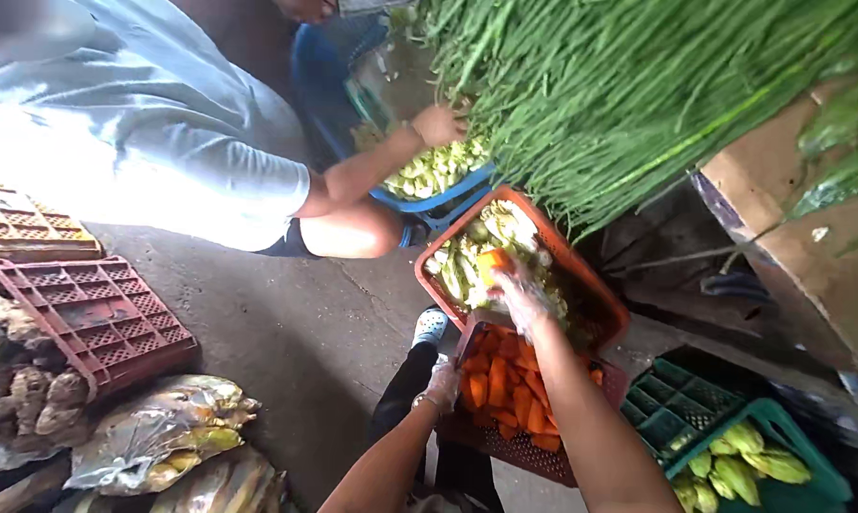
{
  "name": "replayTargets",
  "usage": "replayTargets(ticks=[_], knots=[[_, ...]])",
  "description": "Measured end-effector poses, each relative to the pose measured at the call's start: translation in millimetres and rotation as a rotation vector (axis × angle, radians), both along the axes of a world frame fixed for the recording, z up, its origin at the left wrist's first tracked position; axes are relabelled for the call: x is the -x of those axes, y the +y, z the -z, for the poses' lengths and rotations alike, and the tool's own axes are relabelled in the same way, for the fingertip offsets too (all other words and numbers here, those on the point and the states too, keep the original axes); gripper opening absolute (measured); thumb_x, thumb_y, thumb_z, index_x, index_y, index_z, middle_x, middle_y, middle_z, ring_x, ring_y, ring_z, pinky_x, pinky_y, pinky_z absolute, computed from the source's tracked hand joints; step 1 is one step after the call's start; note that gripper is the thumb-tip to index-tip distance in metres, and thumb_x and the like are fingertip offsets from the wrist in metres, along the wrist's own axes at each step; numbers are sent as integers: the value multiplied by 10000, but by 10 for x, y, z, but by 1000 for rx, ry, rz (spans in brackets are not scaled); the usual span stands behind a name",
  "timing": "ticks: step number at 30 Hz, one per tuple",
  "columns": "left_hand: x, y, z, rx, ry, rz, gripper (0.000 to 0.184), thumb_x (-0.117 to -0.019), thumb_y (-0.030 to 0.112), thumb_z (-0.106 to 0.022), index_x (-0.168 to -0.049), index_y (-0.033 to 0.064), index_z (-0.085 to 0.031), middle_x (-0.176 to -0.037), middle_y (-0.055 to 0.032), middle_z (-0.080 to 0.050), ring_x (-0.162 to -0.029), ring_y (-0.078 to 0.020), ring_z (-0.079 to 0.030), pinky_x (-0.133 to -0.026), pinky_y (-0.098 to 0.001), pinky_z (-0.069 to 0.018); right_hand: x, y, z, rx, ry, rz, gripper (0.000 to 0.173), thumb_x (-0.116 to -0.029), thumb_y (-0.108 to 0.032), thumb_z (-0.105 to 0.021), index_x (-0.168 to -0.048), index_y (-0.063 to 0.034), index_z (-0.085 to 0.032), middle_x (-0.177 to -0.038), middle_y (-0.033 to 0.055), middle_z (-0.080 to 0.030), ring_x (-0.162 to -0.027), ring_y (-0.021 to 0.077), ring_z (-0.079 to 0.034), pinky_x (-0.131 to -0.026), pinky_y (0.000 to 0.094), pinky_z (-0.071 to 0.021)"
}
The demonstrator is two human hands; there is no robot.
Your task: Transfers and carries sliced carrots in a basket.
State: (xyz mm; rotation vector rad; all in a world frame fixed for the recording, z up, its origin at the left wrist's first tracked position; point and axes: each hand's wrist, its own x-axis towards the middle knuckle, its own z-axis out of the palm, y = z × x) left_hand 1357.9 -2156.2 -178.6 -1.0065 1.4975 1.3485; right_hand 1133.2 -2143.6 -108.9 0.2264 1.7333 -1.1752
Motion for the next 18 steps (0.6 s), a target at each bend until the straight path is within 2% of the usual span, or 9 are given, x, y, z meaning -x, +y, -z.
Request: replayTargets(ticks=[4,7,9,13,16,18], knots=[[-10,-69,4,-29,8,-19,459,-1086,242,-475,-1482,10,-483,-1385,-282,-579,-1322,-412,-545,-1134,-554,-397,365,-784,226,-69,72,0,583,-1024,-226,-629,-1533,-111,-369,-1246,213,-617,-897,259,-678,-764,397,-583],[-41,-88,2,-56,15,-55,479,-1081,248,-486,-1503,24,-462,-1389,-281,-576,-1328,-408,-541,-1136,-552,-398,559,-1098,364,-86,111,41,622,-1009,-261,-649,-1534,-119,-347,-1228,218,-615,-880,274,-675,-729,414,-586],[-42,-94,3,-73,22,-77,487,-1079,244,-489,-1513,28,-451,-1400,-278,-570,-1337,-406,-534,-1142,-547,-395,663,-1176,479,-79,117,75,632,-995,-260,-659,-1529,-135,-346,-1205,200,-608,-853,257,-664,-706,406,-583],[-62,-123,7,-95,49,-93,480,-1078,227,-490,-1517,37,-454,-1412,-268,-568,-1346,-400,-530,-1154,-543,-382,796,-1251,552,-74,152,81,502,-1005,-222,-642,-1463,-129,-460,-1078,143,-617,-756,188,-621,-651,348,-554],[-76,-145,3,-116,51,-98,488,-1081,226,-485,-1531,45,-440,-1421,-274,-559,-1357,-407,-516,-1161,-545,-369,831,-1270,556,-76,195,87,448,-1017,-232,-624,-1428,-116,-489,-1047,113,-608,-704,147,-596,-603,302,-531],[-70,-148,0,-120,43,-95,511,-1080,230,-484,-1555,58,-409,-1430,-271,-553,-1368,-404,-507,-1168,-541,-361,810,-1256,495,-67,172,83,441,-1038,-248,-595,-1444,-125,-475,-1110,122,-603,-772,169,-605,-663,332,-537]])
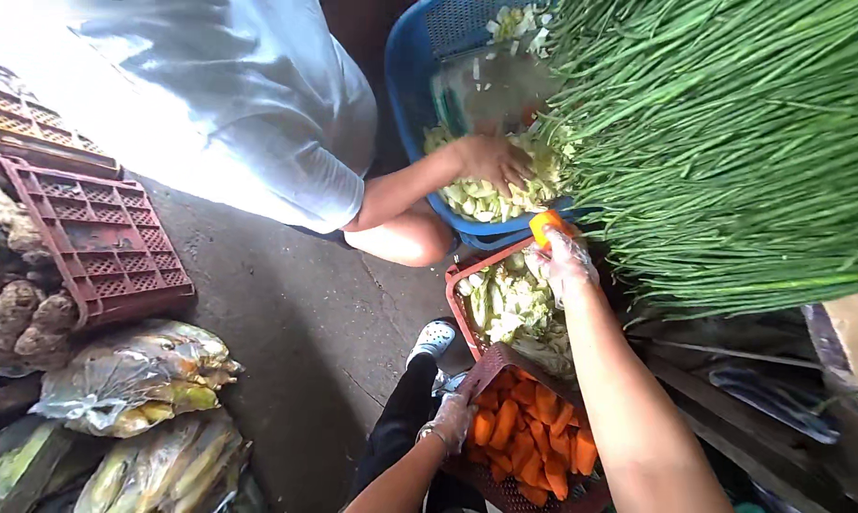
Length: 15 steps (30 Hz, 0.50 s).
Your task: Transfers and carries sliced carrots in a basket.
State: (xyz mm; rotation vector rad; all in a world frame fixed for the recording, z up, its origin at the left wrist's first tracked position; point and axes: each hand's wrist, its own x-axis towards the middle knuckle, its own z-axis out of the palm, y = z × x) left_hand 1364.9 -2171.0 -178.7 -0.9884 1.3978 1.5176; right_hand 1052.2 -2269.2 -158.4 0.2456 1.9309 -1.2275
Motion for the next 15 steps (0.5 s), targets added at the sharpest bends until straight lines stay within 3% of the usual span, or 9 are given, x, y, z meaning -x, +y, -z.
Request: replayTargets(ticks=[5,10,15], knots=[[18,-15,-5,-15,7,5,530,-1081,222,-483,-1575,65,-375,-1461,-267,-529,-1390,-397,-487,-1181,-538,-344,-200,262,-18,-13,-50,-12,482,-1047,-240,-568,-1489,-122,-419,-1103,147,-612,-810,193,-628,-703,350,-554],[23,-34,1,-29,16,-11,528,-1078,201,-495,-1574,63,-379,-1474,-258,-523,-1397,-381,-486,-1186,-524,-342,-576,886,-118,-108,-83,-90,542,-1027,-150,-587,-1516,-52,-375,-1295,223,-576,-925,255,-668,-752,383,-586],[59,-28,-64,-3,-10,18,508,-1077,219,-497,-1550,51,-416,-1438,-275,-545,-1374,-404,-500,-1166,-547,-362,-1022,1613,-323,-178,-129,18,518,-1042,-139,-556,-1517,-47,-369,-1184,208,-608,-855,237,-653,-721,382,-572]])
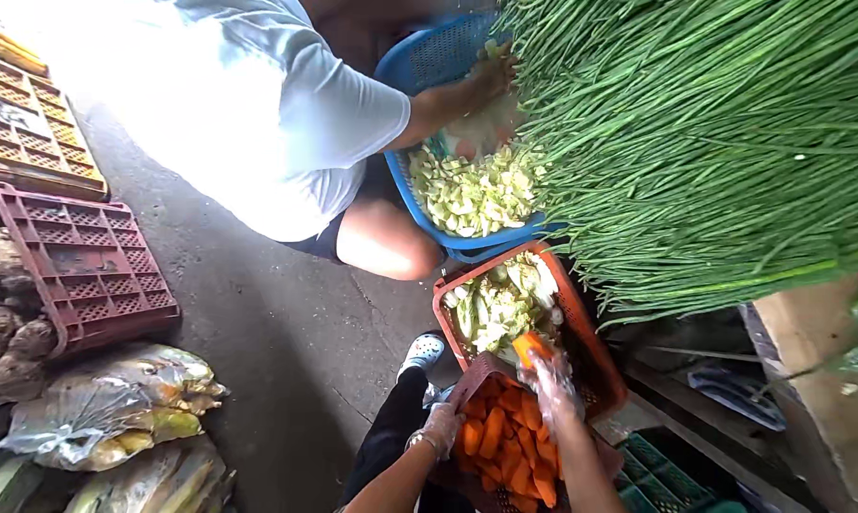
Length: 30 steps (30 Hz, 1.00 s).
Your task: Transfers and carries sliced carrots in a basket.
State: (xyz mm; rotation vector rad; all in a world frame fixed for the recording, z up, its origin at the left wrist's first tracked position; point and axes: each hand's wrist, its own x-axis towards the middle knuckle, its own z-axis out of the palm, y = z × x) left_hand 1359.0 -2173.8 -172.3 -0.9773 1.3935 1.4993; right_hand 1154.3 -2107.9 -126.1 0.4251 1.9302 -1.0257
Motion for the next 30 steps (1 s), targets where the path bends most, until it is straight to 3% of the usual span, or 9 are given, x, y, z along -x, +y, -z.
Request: replayTargets(ticks=[3,8,15,20,24,30], knots=[[39,-10,-43,4,-29,26,519,-1083,244,-488,-1569,86,-398,-1443,-263,-545,-1376,-400,-497,-1163,-548,-358,-256,305,-142,-53,-23,70,493,-1060,-147,-525,-1513,-41,-363,-1121,199,-614,-808,218,-641,-707,368,-564],[55,17,-77,47,-70,74,541,-1076,285,-492,-1584,134,-386,-1456,-243,-544,-1384,-391,-495,-1157,-554,-368,-590,544,-411,-85,-31,148,524,-1051,-144,-556,-1531,-69,-360,-1218,230,-597,-865,257,-661,-735,396,-573],[48,-174,-459,129,-52,103,484,-1064,311,-512,-1487,77,-497,-1418,-252,-569,-1352,-415,-520,-1131,-580,-394,-887,837,-712,-147,-91,119,580,-1021,-116,-618,-1534,-68,-349,-1049,194,-609,-710,190,-604,-629,341,-528],[-248,-599,-785,219,-1,23,414,-1080,259,-480,-1419,42,-579,-1407,-233,-589,-1346,-376,-536,-1143,-552,-388,-943,1273,-887,-220,-111,-24,603,-986,-153,-678,-1512,-41,-405,-1265,298,-591,-901,337,-653,-767,476,-562],[-638,-870,-1059,301,-67,59,416,-1086,283,-476,-1411,52,-592,-1403,-232,-593,-1347,-379,-534,-1144,-544,-386,-975,1519,-1088,-250,-75,36,614,-996,-170,-669,-1527,-46,-385,-1234,292,-590,-843,317,-632,-722,456,-544],[-1119,-893,-1130,341,-163,5,402,-1092,271,-458,-1413,69,-592,-1397,-218,-603,-1332,-373,-550,-1134,-545,-394,-1017,1823,-1148,-253,-58,96,600,-1001,-175,-655,-1523,-48,-389,-1297,299,-571,-913,348,-650,-762,480,-560]])
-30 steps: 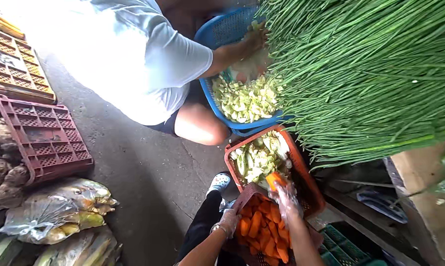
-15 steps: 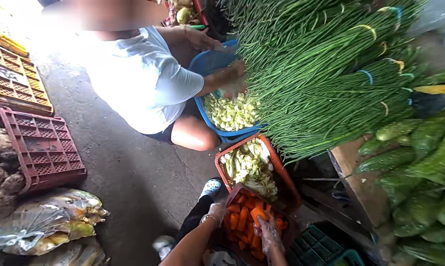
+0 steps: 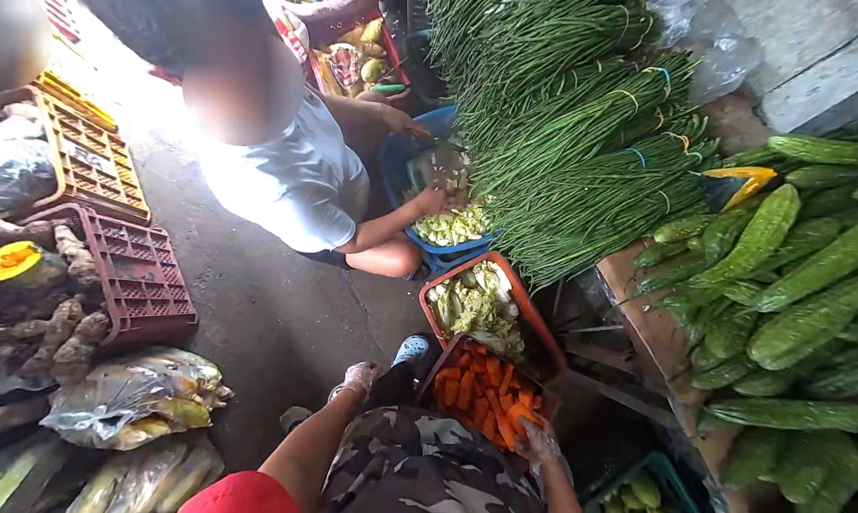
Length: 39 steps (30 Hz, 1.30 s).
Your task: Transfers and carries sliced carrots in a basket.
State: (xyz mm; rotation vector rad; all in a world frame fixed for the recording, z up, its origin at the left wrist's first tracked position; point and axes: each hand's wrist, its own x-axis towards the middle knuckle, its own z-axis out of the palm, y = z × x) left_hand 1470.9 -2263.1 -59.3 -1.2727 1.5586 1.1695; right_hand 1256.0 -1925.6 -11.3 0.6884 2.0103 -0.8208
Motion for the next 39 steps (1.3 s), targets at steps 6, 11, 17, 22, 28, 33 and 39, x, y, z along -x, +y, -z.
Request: replayTargets(ticks=[6,11,17,22,28,33,39], knots=[[-73,202,41,-14,107,-163,395,-1090,249,-462,-1408,58,-596,-1415,-212,-590,-1321,-354,-563,-1135,-513,-408,-13,-33,-1,32,3,81,599,-1006,-169,-652,-1527,-49,-383,-1322,290,-556,-932,340,-643,-770,471,-557],[52,240,-59,-19,138,-118,397,-1090,227,-453,-1404,22,-583,-1394,-235,-595,-1305,-360,-570,-1132,-511,-406,-88,-155,-22,72,-4,54,615,-1003,-168,-651,-1534,-47,-365,-1315,280,-555,-901,309,-641,-751,440,-557],[314,372,-201,-57,234,-110,401,-1071,200,-496,-1410,-3,-560,-1365,-255,-602,-1261,-365,-596,-1096,-504,-446,-117,-227,-88,102,-85,28,635,-1002,-183,-656,-1546,-65,-352,-1362,275,-548,-987,327,-652,-802,448,-561],[682,703,-261,-285,374,-151,470,-1047,198,-542,-1473,9,-478,-1381,-233,-587,-1201,-303,-622,-1029,-447,-504,-134,-346,-24,203,-181,-77,660,-974,-215,-696,-1539,-96,-376,-1419,240,-534,-1147,348,-621,-889,499,-551],[975,1106,-271,-547,285,-286,600,-1056,274,-540,-1576,92,-300,-1382,-254,-540,-1116,-329,-625,-907,-489,-546,-359,-566,59,384,-244,-84,638,-990,-213,-668,-1536,-73,-368,-1344,235,-575,-1030,294,-664,-840,440,-575],[927,1246,-275,-596,297,-405,593,-1060,230,-539,-1565,71,-271,-1262,-258,-616,-1010,-327,-691,-845,-483,-600,-490,-664,-11,488,-301,-103,644,-993,-140,-655,-1543,-37,-335,-1397,255,-536,-1157,314,-635,-940,458,-563],[739,1197,-120,-509,325,-499,638,-983,207,-626,-1514,15,-331,-1208,-218,-637,-988,-273,-689,-837,-429,-605,-382,-580,152,585,-423,-285,463,-1059,-182,-533,-1502,-72,-451,-1325,180,-605,-1066,220,-635,-884,399,-537]])
